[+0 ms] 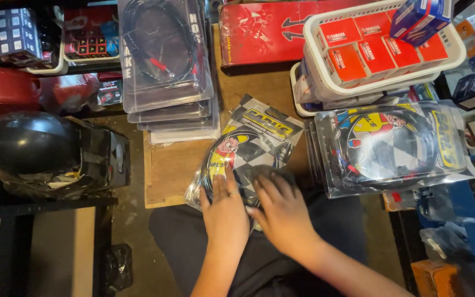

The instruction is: The person sits on the floor and wipes the surface of a plastic-wrapped package containing a steering wheel cover using a dark cloth. They rub the cloth over the packaging to clean it.

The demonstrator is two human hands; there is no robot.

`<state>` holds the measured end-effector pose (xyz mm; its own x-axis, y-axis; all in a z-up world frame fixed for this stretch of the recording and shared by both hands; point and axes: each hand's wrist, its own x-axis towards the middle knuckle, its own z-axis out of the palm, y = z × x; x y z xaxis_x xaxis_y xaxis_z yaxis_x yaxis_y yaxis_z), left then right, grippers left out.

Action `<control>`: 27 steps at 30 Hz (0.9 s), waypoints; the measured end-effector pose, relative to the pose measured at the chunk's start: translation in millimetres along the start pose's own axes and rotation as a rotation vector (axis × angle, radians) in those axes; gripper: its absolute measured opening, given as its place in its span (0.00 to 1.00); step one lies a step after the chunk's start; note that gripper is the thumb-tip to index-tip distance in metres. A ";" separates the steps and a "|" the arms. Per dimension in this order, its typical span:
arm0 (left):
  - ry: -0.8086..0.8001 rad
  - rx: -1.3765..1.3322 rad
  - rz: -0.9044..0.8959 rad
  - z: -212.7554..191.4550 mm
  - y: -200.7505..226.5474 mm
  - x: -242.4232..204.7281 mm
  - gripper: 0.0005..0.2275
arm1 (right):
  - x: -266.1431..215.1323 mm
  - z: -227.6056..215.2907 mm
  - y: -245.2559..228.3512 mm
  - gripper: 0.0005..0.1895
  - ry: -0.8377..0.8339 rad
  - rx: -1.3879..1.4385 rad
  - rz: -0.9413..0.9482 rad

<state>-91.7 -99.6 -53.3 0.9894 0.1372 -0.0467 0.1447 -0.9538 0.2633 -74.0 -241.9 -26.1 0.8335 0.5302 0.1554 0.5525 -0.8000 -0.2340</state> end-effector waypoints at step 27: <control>-0.189 -0.044 -0.123 -14.0 -4.8 2.0 0.33 | 30.9 22.8 13.5 0.24 -0.369 0.076 0.397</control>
<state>-90.3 -91.0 -41.1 0.9457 0.1959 -0.2593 0.2689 -0.9198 0.2856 -40.7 -229.9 -46.3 0.9151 0.2661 -0.3030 0.1825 -0.9433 -0.2772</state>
